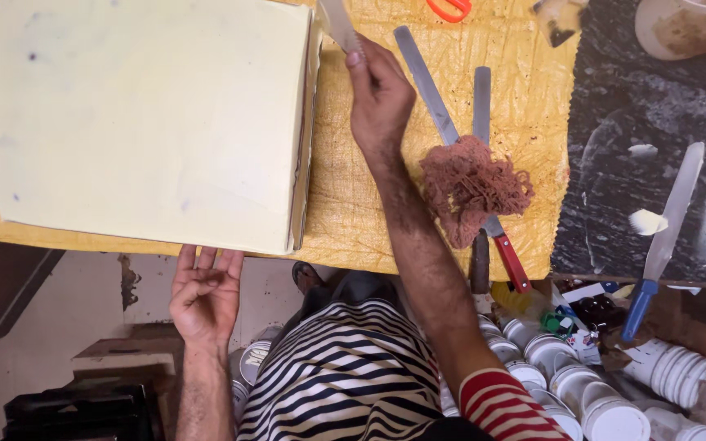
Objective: The person applies a white filler paste to the edges and corners of a rectangular board using a putty knife. They repeatedly scoop the paste from a container and spread it along the board's perimeter, then smooth the surface with a cloth.
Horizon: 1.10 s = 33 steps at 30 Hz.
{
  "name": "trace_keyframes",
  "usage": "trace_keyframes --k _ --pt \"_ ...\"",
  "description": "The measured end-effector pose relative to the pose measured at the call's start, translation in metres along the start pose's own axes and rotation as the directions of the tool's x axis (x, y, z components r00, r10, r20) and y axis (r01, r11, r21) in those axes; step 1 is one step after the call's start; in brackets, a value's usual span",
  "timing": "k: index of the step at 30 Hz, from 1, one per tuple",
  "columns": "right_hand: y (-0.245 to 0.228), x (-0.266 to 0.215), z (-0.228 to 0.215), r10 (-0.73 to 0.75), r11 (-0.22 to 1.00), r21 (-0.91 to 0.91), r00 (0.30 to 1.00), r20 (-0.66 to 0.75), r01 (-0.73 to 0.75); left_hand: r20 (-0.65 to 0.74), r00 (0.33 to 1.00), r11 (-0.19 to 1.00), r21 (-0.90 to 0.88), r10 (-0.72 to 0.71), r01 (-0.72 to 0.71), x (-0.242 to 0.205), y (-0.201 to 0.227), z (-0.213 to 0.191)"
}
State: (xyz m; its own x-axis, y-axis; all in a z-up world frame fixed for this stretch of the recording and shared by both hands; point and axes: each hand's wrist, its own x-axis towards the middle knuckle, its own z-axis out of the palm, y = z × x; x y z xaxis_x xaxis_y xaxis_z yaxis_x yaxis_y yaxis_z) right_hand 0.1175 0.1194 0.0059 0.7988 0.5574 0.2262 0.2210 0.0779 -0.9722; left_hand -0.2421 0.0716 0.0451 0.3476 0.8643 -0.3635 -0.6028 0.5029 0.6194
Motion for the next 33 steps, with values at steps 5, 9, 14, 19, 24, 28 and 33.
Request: trace_keyframes --k 5,9,14,19,24,28,33 --pt "-0.012 -0.013 -0.003 -0.137 0.988 -0.053 0.987 0.079 0.142 0.001 1.000 1.000 0.023 0.008 -0.008 -0.003 0.000 0.009" --pt "-0.025 -0.035 -0.014 -0.197 0.971 -0.110 0.969 0.147 0.214 0.009 1.000 0.999 0.053 0.010 -0.010 -0.007 -0.001 0.012" --pt "-0.056 -0.082 -0.033 -0.153 0.945 -0.246 0.956 0.252 0.216 -0.009 1.000 0.997 0.081 0.008 -0.007 -0.006 -0.001 0.020" --pt "-0.092 -0.145 -0.061 -0.120 0.970 -0.164 0.941 0.318 0.179 0.033 0.999 0.999 0.044 0.017 -0.018 -0.006 -0.005 0.022" --pt "-0.129 -0.197 -0.087 -0.065 0.986 -0.117 0.910 0.410 0.123 0.012 0.999 0.997 0.069 0.029 -0.030 -0.006 -0.003 0.021" --pt "-0.151 -0.209 -0.109 -0.060 0.987 -0.109 0.902 0.428 0.118 0.004 1.000 0.997 0.072 0.026 -0.026 -0.003 -0.006 0.029" --pt "-0.159 -0.195 -0.175 0.076 0.938 -0.343 0.943 0.325 0.042 -0.070 0.998 0.999 0.044 0.005 -0.002 -0.003 -0.004 0.049"
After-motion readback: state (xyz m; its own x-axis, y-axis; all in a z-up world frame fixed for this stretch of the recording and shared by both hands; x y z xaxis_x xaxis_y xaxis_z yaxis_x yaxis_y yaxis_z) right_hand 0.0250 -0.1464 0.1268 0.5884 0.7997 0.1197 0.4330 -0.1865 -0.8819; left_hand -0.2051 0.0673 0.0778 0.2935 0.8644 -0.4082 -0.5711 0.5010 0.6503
